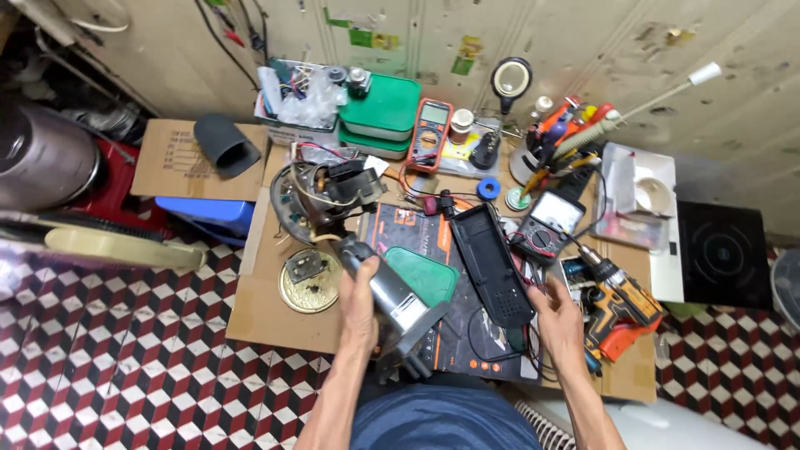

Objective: The person assembles an induction cooktop by placing the glass top onto the base unit and securing it with screws using a power drill. They then handle a separate black plastic housing component, placing it on the workbench.

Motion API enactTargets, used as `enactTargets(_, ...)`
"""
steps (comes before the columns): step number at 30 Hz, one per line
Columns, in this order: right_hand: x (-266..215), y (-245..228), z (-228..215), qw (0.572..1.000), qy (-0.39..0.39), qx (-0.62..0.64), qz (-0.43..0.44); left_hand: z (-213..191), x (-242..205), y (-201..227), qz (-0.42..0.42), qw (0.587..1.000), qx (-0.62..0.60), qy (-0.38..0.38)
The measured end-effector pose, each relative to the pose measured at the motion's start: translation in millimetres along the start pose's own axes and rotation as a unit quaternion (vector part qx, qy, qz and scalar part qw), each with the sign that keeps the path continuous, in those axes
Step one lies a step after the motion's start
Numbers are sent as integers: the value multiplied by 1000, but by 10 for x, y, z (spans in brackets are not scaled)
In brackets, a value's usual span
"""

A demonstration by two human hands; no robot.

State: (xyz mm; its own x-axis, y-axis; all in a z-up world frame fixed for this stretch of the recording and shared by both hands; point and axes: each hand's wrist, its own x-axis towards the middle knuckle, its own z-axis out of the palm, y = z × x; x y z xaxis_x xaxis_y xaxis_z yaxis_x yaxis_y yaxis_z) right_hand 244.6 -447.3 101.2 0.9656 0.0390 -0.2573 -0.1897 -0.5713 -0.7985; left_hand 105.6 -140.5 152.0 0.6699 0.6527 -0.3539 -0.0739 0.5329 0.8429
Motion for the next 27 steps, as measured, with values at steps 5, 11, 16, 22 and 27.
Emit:
enactTargets(5,-452,-1570,192,980,-176,30,-91,262,-60,48,67,998,15,7)
enactTargets(11,-156,-1996,875,916,-344,-89,-186,377,-176,29,80,997,21,-2)
enactTargets(16,-189,-2165,1179,855,-397,-212,-258,432,-57,-634,118,991,59,28)
enactTargets(22,-53,-1838,1092,873,-351,-222,-255,638,-217,-913,112,985,119,51)
enactTargets(27,-293,-2249,549,888,-348,-221,-204,694,-567,-298,88,964,237,-79)
